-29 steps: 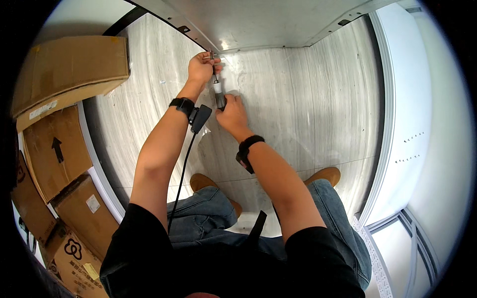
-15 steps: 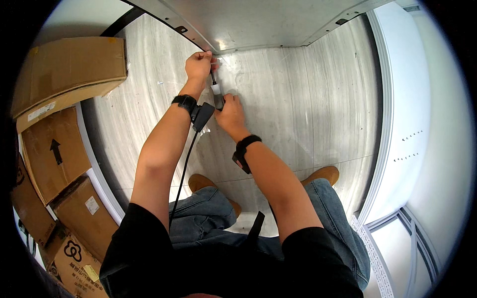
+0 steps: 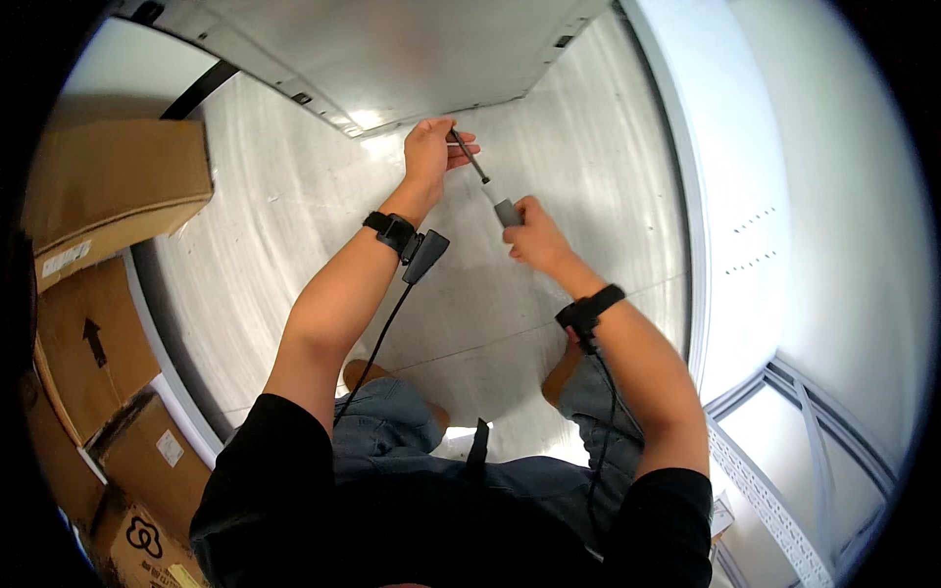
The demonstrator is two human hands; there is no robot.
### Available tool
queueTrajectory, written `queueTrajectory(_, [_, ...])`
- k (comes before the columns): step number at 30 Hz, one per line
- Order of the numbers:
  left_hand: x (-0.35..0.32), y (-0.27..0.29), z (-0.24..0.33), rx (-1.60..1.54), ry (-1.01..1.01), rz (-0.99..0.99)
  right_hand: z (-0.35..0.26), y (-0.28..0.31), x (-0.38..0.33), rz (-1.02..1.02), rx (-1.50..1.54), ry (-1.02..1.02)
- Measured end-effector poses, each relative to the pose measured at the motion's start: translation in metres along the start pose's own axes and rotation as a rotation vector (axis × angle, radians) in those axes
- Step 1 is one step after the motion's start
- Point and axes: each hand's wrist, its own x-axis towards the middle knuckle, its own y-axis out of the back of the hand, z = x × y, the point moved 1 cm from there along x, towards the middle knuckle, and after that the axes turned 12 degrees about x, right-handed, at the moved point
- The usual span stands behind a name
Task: The person uses a screwdriver to fasten screws into a white metal panel, securing it to a larger structure. The person repeatedly positions screws and turns the screwdriver to tighten them along the panel edge.
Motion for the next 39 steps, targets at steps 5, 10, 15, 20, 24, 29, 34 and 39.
queueTrajectory(5, [-0.028, -0.085, 0.049, -0.136, -0.081, -0.199, -0.094, 0.105, -0.076, -0.055, -0.095, -0.081])
queueTrajectory(10, [-0.074, -0.172, 0.091, -0.150, -0.086, -0.511, -0.175, 0.220, -0.173, 0.093, -0.424, 0.070])
queueTrajectory(15, [-0.117, -0.287, 0.095, 0.040, -0.170, -0.623, -0.157, 0.325, -0.254, 0.168, -0.406, 0.087])
queueTrajectory(20, [-0.104, -0.375, 0.037, 0.263, -0.190, -0.566, -0.038, 0.403, -0.246, 0.077, -0.003, 0.120])
queueTrajectory(24, [-0.090, -0.421, -0.041, 0.755, -0.367, -0.508, 0.074, 0.425, -0.228, 0.302, 0.364, 0.176])
queueTrajectory(29, [-0.074, -0.452, -0.107, 0.951, -0.551, -0.418, 0.160, 0.411, -0.206, 0.492, 0.830, 0.256])
queueTrajectory(34, [-0.062, -0.462, -0.127, 1.204, -0.930, -0.446, 0.178, 0.402, -0.200, 0.495, 0.939, 0.259])
queueTrajectory(39, [-0.070, -0.473, -0.130, 1.287, -1.045, -0.449, 0.183, 0.409, -0.198, 0.470, 0.898, 0.235])
